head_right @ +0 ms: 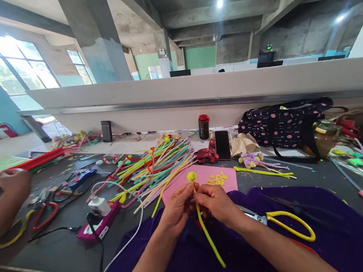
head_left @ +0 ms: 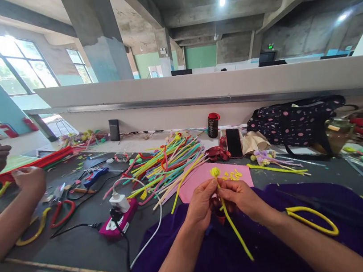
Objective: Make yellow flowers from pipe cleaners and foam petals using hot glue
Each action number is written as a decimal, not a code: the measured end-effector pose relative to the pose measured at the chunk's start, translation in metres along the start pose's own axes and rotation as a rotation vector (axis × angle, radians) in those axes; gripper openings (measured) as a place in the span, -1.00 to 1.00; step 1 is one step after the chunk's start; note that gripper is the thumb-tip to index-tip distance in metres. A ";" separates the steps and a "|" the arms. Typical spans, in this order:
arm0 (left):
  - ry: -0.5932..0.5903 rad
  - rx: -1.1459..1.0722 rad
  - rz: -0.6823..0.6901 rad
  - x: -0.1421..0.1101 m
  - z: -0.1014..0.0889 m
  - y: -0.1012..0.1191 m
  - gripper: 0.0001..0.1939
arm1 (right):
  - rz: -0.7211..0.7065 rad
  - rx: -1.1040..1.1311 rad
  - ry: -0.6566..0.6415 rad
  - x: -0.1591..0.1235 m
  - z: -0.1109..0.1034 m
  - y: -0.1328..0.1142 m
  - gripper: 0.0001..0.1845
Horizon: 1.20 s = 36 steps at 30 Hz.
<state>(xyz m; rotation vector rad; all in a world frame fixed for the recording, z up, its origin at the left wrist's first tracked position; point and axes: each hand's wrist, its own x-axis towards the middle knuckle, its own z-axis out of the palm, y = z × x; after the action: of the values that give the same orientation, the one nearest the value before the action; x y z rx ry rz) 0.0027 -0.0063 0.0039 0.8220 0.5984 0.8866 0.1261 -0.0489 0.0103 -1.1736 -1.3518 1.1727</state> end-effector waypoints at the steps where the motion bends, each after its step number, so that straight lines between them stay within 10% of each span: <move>1: -0.004 -0.008 -0.002 0.001 0.000 0.000 -0.70 | -0.016 -0.007 0.003 0.000 0.000 -0.001 -0.61; 12: 0.009 0.016 0.002 0.006 -0.005 0.004 -0.77 | -0.048 -0.219 -0.047 -0.004 -0.007 -0.002 -0.73; 20: -0.011 -0.172 0.069 0.005 -0.020 0.029 -0.80 | 0.072 -0.425 -0.586 -0.018 -0.030 -0.030 -0.81; 26: -0.071 -0.247 0.036 0.005 -0.025 0.033 -0.84 | -0.215 -0.939 -0.271 -0.004 -0.049 -0.020 -0.81; 36: -0.082 -0.094 -0.043 0.007 -0.017 0.020 -0.81 | -0.158 -1.352 -0.342 0.011 -0.019 0.027 -0.79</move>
<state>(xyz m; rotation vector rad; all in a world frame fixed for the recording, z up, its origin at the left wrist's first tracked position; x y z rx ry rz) -0.0151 0.0130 0.0104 0.7542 0.4980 0.8313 0.1465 -0.0343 -0.0142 -1.7117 -2.5899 0.1975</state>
